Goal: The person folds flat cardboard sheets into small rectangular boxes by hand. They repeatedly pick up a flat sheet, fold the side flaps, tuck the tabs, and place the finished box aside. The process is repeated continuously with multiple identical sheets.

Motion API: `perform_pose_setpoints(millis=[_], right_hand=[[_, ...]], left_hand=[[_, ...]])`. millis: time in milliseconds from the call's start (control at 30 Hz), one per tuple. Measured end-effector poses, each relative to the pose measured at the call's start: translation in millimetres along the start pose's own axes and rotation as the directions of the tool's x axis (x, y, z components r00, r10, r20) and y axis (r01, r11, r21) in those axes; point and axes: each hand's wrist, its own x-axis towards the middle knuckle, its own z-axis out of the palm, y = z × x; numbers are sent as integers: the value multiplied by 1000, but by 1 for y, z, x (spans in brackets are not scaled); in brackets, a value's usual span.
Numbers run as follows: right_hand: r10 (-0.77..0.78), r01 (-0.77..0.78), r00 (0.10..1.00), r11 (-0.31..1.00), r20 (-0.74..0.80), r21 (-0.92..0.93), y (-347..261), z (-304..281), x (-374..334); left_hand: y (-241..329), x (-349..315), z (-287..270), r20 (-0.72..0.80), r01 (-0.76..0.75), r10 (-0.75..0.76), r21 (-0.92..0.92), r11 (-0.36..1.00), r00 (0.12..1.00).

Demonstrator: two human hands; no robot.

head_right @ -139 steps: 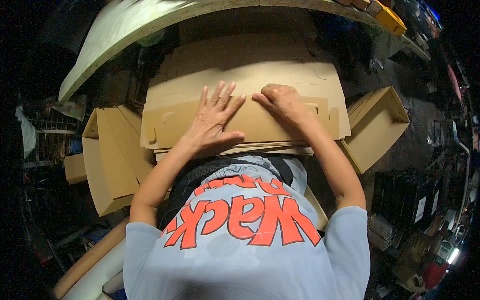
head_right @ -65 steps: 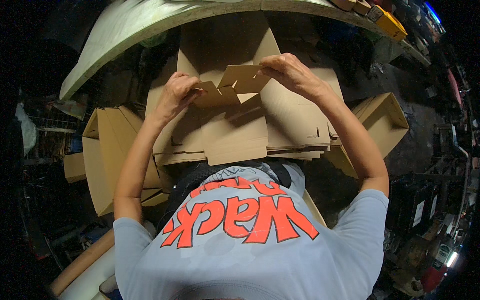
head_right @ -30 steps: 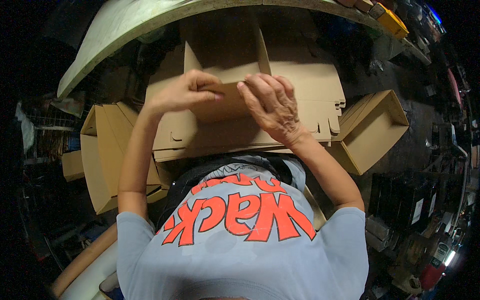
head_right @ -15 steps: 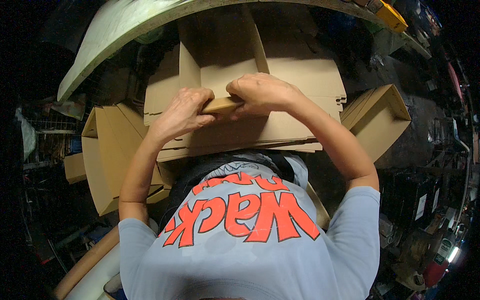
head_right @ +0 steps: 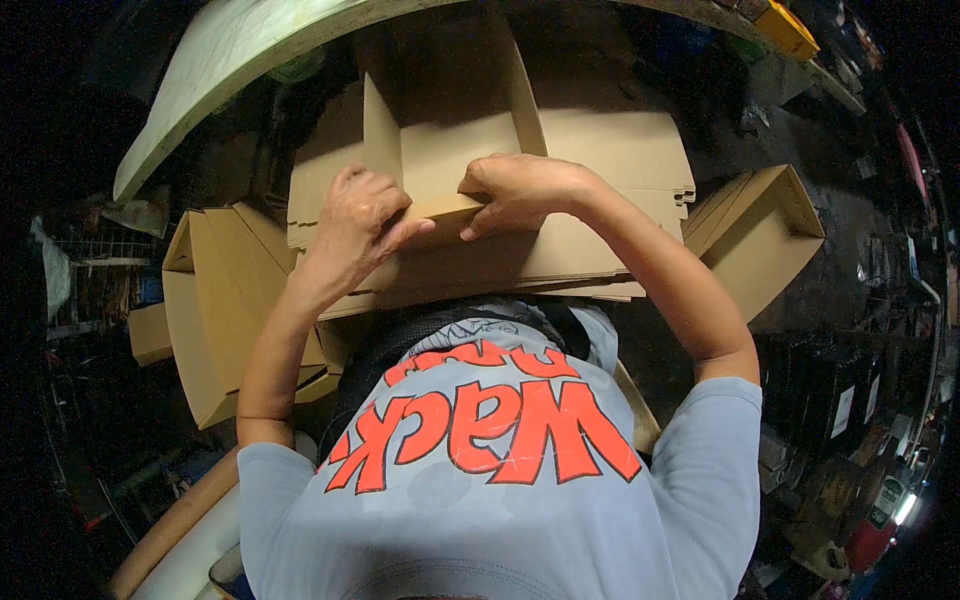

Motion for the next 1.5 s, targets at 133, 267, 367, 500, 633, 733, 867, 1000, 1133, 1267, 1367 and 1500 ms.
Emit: perform_pose_setpoints(millis=[133, 267, 367, 500, 633, 733, 867, 1000, 1133, 1267, 1367, 1500], right_hand=[[25, -24, 997, 1000, 75, -7, 4, -2, 4], [-5, 10, 998, 996, 60, -88, -1, -2, 3], [-115, 97, 992, 958, -54, -270, -3, -9, -12], [-134, 140, 990, 867, 48, -478, 2, -38, -23], [-6, 106, 934, 960, 357, -261, 5, -57, -8], [-37, 109, 948, 971, 316, -212, 6, -57, -8], [7, 6, 988, 997, 153, -82, 11, -46, -26], [-88, 100, 991, 988, -100, 120, 15, -29, -38], [-39, 86, 976, 973, -214, 213, 20, -18, -44], [-52, 74, 993, 973, -104, 218, 23, -20, -42], [-82, 93, 993, 985, -80, 146, 23, -25, -36], [-77, 78, 997, 987, -7, 140, 23, -26, -36]], left_hand=[[-2, 0, 3, 122, 49, -41, -63, 997, 992], [0, -3, 4, 134, 26, -20, -43, 999, 991], [1, -1, -1, 195, 27, -20, -34, 999, 981], [-7, 26, -8, 501, 98, -85, -1, 995, 861], [-34, 90, 10, 718, 304, 31, -333, 892, 695], [-39, 109, 46, 654, 101, 189, -379, 920, 732], [-40, 118, 79, 611, 165, 283, -572, 803, 739], [-42, 107, 82, 613, 189, 98, -386, 903, 784], [-40, 94, 79, 420, -8, 137, -294, 956, 897], [-34, 92, 80, 455, -21, 133, -244, 970, 881], [-32, 93, 74, 450, -20, 131, -241, 970, 884], [-23, 76, 48, 332, -51, 120, -210, 976, 936]])
